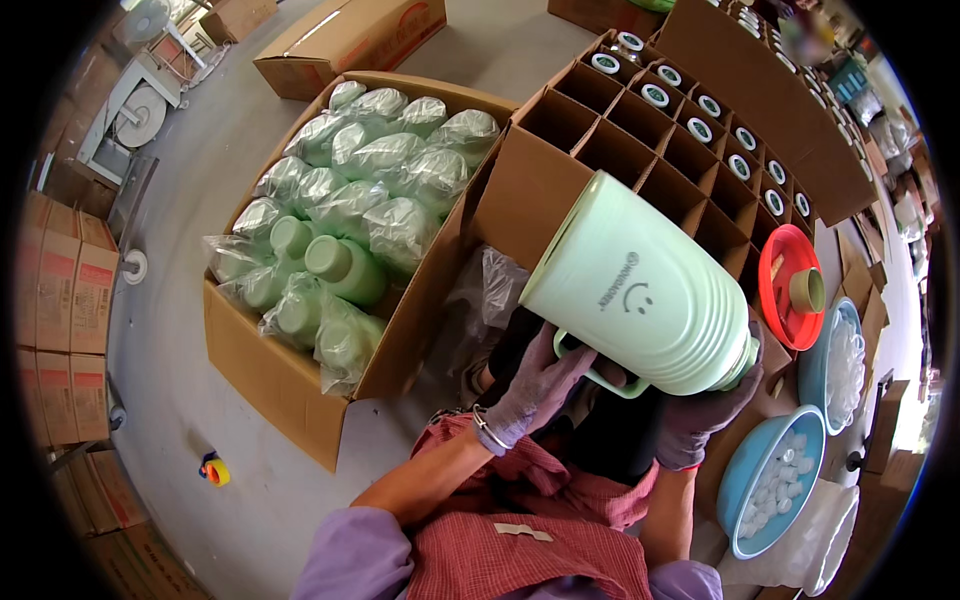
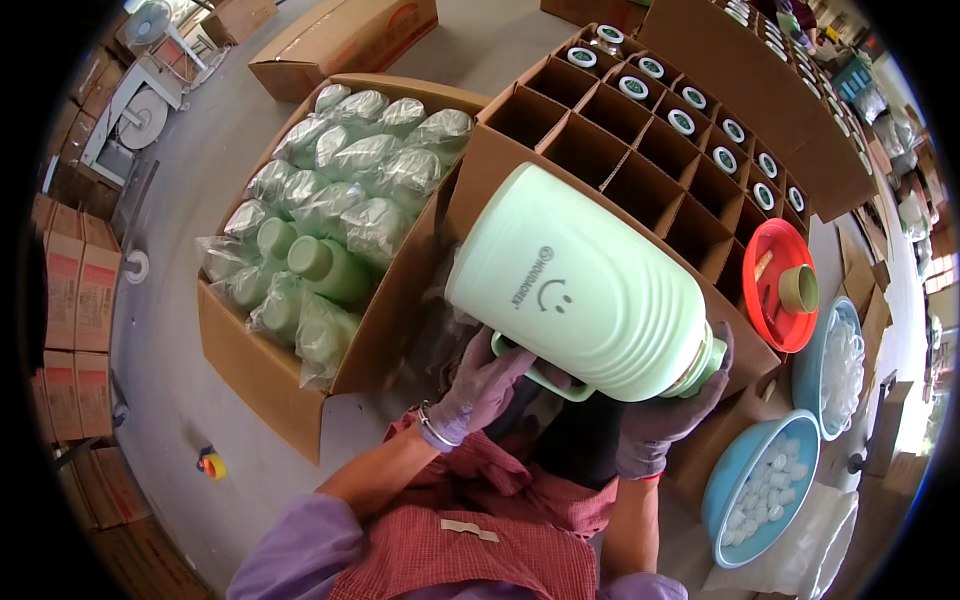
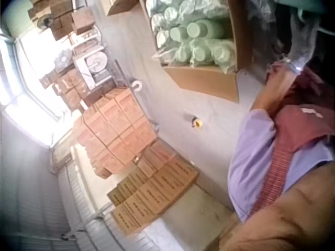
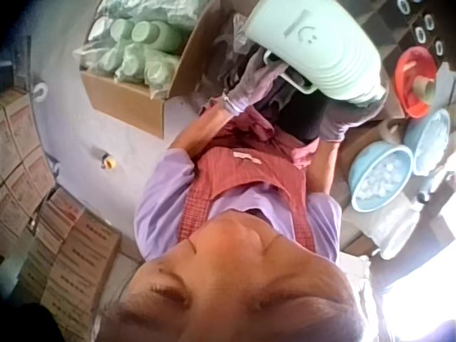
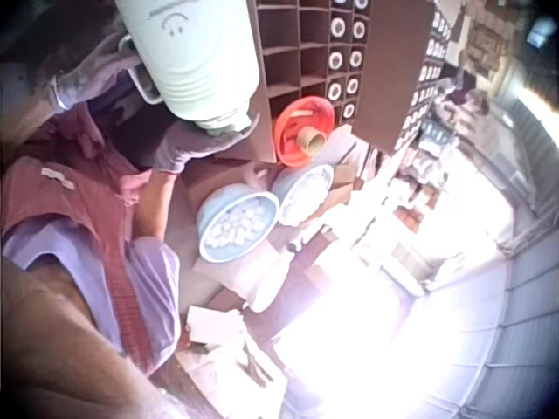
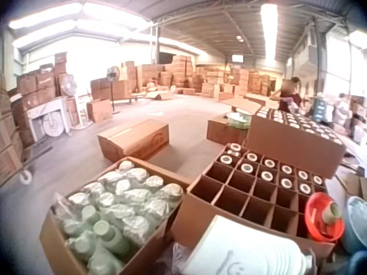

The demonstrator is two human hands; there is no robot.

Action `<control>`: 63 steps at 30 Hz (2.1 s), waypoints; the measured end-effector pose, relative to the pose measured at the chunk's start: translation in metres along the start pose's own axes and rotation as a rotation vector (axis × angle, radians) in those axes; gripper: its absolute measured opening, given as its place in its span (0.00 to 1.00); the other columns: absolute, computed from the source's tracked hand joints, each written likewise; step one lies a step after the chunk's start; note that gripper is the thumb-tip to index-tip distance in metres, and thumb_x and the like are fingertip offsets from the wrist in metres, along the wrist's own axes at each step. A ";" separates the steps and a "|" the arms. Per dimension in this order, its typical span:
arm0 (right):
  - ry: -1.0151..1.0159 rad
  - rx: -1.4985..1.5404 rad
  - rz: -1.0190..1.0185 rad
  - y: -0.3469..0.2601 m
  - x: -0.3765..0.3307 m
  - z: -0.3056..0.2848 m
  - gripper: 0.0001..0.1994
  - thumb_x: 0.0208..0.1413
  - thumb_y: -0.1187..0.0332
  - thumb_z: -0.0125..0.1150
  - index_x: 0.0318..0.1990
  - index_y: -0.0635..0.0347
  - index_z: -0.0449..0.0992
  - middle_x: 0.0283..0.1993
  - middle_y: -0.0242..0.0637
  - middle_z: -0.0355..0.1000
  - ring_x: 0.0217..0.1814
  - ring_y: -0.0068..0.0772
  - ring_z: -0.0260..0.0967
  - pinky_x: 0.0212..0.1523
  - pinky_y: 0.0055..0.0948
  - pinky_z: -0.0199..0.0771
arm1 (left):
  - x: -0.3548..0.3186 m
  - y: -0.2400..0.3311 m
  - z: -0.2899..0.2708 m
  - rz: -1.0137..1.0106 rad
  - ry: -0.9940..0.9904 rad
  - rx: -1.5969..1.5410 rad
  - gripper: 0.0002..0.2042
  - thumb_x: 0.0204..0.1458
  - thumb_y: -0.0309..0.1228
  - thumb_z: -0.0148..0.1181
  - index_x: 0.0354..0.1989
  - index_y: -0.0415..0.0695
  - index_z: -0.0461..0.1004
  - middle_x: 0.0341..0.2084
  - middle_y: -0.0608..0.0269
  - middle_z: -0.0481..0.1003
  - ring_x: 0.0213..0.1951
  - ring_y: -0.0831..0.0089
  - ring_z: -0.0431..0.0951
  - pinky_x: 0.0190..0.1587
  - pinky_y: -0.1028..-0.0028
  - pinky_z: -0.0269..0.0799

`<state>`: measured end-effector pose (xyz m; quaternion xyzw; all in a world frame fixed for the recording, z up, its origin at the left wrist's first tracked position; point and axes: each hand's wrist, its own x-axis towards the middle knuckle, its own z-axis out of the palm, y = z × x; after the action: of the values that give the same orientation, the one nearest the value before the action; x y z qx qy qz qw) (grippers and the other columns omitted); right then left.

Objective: The person assembles light green thermos flasks by inserting a black rubber seal and a white plastic cap into the opening, then wrapping each unit in a clear plastic bag and placing it into a cardboard box.

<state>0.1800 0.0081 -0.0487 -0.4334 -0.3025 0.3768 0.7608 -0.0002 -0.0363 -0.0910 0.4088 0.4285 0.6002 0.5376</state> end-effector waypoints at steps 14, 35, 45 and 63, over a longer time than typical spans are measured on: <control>0.069 -1.882 -0.221 -0.022 0.314 -0.149 0.28 0.50 0.55 0.68 0.60 0.43 0.71 0.66 0.53 0.58 0.69 0.56 0.57 0.64 0.51 0.61 | 0.030 0.002 -0.022 -0.229 0.051 -0.426 0.08 0.58 0.28 0.50 0.35 0.39 0.75 0.25 0.59 0.77 0.30 0.69 0.78 0.34 0.72 0.73; -0.320 -1.812 -0.418 -0.006 0.327 -0.185 0.14 0.51 0.66 0.63 0.46 0.51 0.81 0.55 0.40 0.71 0.58 0.48 0.69 0.56 0.52 0.69 | 0.010 0.004 -0.017 -0.316 0.043 -0.920 0.12 0.57 0.23 0.51 0.50 0.40 0.71 0.40 0.64 0.77 0.36 0.73 0.77 0.46 0.67 0.78; -0.589 0.117 0.297 -0.080 0.075 -0.035 0.42 0.54 0.43 0.63 0.68 0.61 0.58 0.65 0.40 0.63 0.66 0.40 0.63 0.65 0.44 0.66 | -0.002 -0.012 -0.028 -0.253 0.071 -1.023 0.12 0.59 0.24 0.49 0.48 0.32 0.71 0.42 0.54 0.78 0.41 0.66 0.81 0.50 0.62 0.80; -0.686 -0.284 -0.036 -0.011 0.035 -0.003 0.47 0.50 0.41 0.65 0.69 0.56 0.49 0.66 0.43 0.52 0.68 0.39 0.53 0.68 0.40 0.54 | 0.004 0.013 -0.025 0.144 0.098 0.022 0.10 0.59 0.25 0.55 0.48 0.37 0.73 0.36 0.60 0.78 0.31 0.76 0.78 0.31 0.78 0.73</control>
<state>0.2044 0.0326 -0.0357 -0.3776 -0.5966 0.4409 0.5541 -0.0284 -0.0354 -0.0861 0.4148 0.4304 0.6517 0.4669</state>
